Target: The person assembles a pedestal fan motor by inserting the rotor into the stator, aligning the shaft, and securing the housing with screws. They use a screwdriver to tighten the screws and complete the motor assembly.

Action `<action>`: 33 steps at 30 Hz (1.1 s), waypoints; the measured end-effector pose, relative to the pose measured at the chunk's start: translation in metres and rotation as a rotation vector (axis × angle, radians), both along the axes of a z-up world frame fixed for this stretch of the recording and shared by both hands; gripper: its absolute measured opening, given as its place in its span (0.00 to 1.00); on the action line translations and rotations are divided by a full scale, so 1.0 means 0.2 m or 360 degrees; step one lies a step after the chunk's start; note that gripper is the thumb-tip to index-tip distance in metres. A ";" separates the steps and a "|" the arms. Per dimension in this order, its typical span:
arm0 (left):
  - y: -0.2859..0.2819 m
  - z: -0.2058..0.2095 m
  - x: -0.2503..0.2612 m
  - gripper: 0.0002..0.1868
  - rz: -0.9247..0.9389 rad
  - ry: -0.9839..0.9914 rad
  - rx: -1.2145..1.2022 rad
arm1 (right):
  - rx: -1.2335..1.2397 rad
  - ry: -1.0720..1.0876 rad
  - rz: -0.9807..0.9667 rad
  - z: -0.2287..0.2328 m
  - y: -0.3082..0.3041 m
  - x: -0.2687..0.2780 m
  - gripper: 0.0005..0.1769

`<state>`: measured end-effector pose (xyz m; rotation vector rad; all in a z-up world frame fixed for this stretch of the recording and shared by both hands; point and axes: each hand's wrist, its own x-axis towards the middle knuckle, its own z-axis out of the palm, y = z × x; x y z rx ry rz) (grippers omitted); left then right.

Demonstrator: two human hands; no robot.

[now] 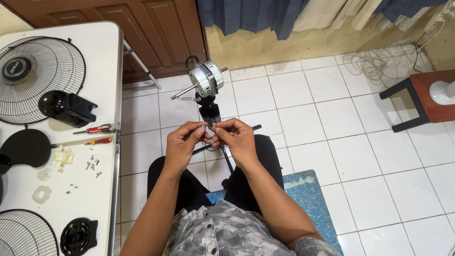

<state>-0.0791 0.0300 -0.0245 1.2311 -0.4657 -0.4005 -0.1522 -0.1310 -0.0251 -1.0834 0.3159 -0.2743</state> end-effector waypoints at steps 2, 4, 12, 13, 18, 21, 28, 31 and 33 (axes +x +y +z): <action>0.00 0.00 0.00 0.12 0.0033 0.0038 0.0123 | 0.0030 0.0003 0.0020 0.00 0.00 0.00 0.06; 0.01 0.00 -0.01 0.12 0.0078 0.0070 0.0178 | 0.0055 -0.0018 0.0053 0.00 0.00 0.00 0.07; 0.08 0.02 0.00 0.09 0.0214 -0.0048 0.0193 | -0.0102 0.0061 0.0137 0.03 0.03 0.02 0.14; 0.09 0.02 0.00 0.09 0.0213 -0.0054 0.0179 | -0.0127 0.0045 0.0136 0.03 0.04 0.02 0.14; 0.11 0.00 0.00 0.09 0.0141 -0.0117 0.0060 | -0.0178 -0.0020 0.0142 0.02 0.07 0.03 0.12; 0.12 -0.01 0.00 0.08 0.0139 -0.0161 0.0140 | -0.0152 -0.0057 0.0177 0.00 0.08 0.03 0.10; 0.13 -0.02 0.01 0.08 0.0148 -0.0148 0.0154 | -0.0217 0.0009 0.0214 0.02 0.09 0.04 0.11; 0.14 -0.02 0.02 0.09 0.0162 -0.0108 0.0190 | -0.0240 0.0029 0.0217 0.03 0.10 0.04 0.11; 0.14 -0.03 0.02 0.10 0.0191 0.0009 0.0258 | -0.0278 0.0028 0.0220 0.04 0.11 0.04 0.11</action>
